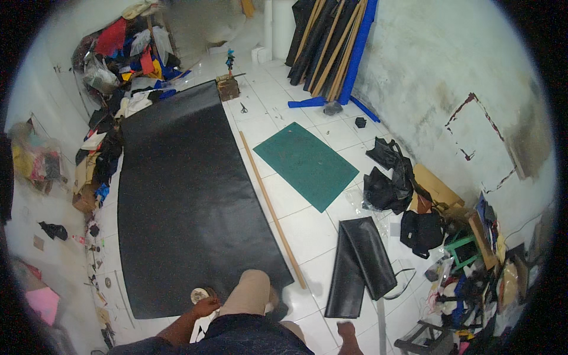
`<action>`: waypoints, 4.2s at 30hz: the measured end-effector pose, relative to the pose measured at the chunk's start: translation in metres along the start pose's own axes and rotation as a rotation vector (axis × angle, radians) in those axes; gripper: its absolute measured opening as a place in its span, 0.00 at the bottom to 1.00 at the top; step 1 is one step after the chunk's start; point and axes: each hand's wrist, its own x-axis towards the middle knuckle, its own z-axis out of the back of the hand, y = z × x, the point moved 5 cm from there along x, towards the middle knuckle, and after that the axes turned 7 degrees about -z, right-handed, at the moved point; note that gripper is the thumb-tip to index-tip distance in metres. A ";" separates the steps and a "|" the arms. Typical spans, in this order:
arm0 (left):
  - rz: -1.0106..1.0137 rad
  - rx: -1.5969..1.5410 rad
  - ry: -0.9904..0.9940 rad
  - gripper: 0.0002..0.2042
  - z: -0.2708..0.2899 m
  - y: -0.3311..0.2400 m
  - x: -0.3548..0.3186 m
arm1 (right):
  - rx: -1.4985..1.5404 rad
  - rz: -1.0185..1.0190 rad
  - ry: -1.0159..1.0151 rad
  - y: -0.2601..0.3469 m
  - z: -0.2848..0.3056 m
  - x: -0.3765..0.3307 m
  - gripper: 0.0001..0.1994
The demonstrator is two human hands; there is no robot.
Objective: The person cuts a large sheet of black synthetic material using shears, then smooths it out by hand and adjusts its position on the floor using a weight and a wooden stick.
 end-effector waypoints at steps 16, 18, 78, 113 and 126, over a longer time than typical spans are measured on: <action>0.163 -0.011 -0.004 0.24 0.128 -0.192 0.401 | 0.865 -0.643 0.062 -0.036 0.321 0.293 0.18; 0.104 -0.295 -0.143 0.25 0.206 -0.349 0.435 | 0.846 -0.862 0.158 -0.065 0.325 0.297 0.18; 0.483 -1.537 -0.688 0.16 0.636 -0.586 1.233 | -1.732 0.769 1.960 1.028 0.915 1.497 0.20; 0.674 -0.323 -1.524 0.06 0.681 -0.029 1.516 | -0.344 0.518 1.548 1.096 0.554 1.649 0.16; 0.693 -0.415 -1.583 0.08 0.681 -0.037 1.518 | -0.755 0.667 1.931 1.052 0.553 1.643 0.16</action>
